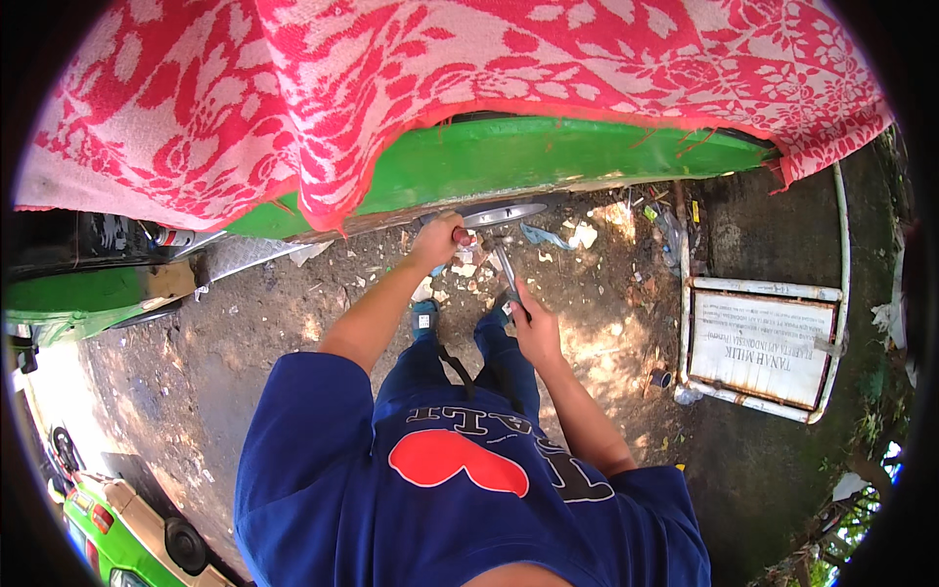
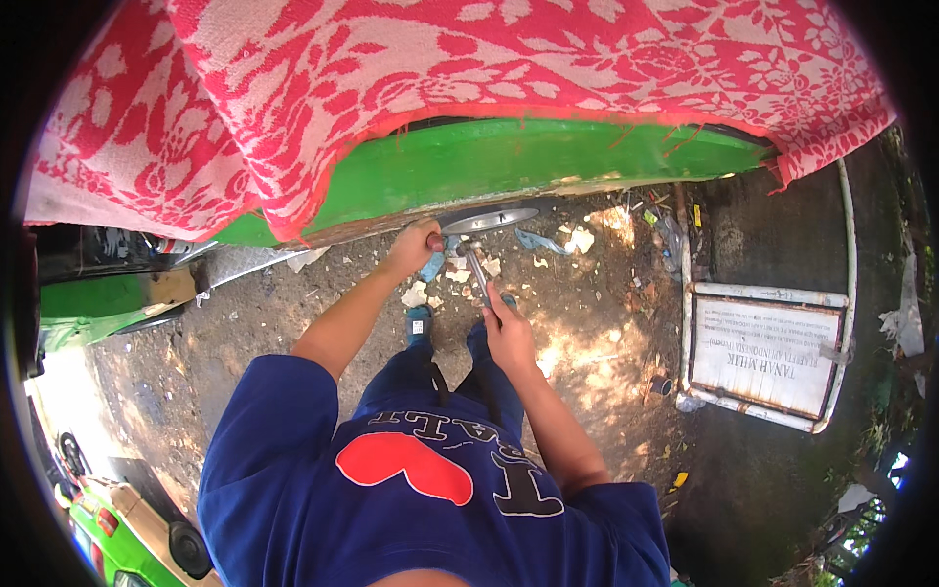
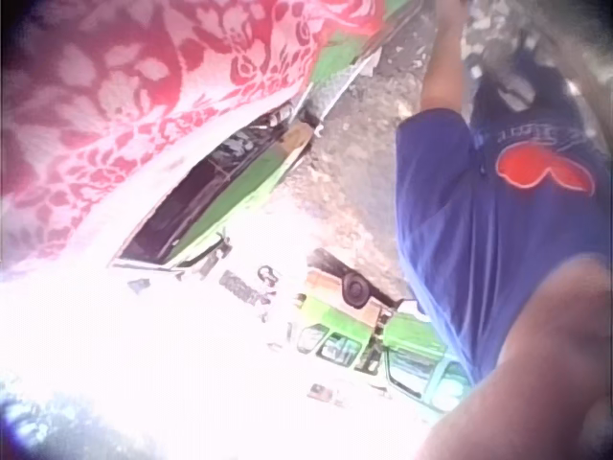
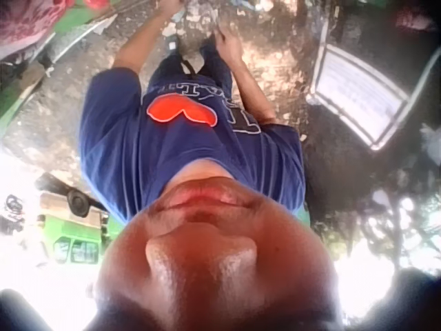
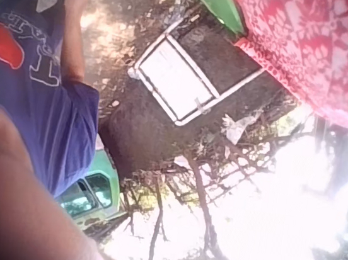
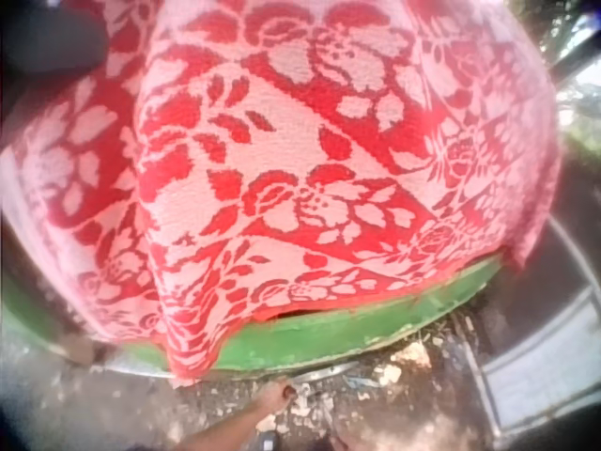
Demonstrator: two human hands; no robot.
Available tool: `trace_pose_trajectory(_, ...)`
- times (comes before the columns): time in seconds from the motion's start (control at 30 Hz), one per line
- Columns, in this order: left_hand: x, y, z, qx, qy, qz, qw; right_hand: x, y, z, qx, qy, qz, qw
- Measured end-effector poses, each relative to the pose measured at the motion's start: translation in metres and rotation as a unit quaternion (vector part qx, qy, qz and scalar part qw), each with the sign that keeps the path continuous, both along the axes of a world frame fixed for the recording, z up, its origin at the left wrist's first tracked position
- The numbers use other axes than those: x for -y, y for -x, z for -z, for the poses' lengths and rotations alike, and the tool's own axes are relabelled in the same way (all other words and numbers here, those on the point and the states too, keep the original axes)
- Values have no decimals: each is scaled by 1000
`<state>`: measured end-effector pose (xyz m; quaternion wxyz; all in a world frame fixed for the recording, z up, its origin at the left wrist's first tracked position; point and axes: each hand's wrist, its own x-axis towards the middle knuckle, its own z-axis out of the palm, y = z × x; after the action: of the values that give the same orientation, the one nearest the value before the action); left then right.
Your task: The person repeatedly taps a small metal piece against the underside of a green vehicle panel using a hammer. The person holds the metal piece with the left hand and strikes it with the hammer in the right hand, working along the panel edge under a red patterned cloth.
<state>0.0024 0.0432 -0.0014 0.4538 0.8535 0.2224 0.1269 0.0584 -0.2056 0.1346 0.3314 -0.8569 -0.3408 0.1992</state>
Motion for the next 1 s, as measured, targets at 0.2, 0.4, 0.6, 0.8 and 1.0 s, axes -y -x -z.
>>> trace_pose_trajectory(0.2,6,16,-9,41,2,1,999,39,19,-27,-81,-65,48,994)
trace_pose_trajectory(0.4,21,34,-34,83,5,24,996,51,24,-46,-110,-65,65,990)
trace_pose_trajectory(0.6,28,85,-47,81,12,2,997,58,19,-57,-155,-56,81,983)
trace_pose_trajectory(0.8,50,144,-59,100,38,-56,993,56,13,-63,-113,-95,60,987)
trace_pose_trajectory(1.0,59,178,-58,107,45,-95,989,59,27,-70,-144,-138,93,976)
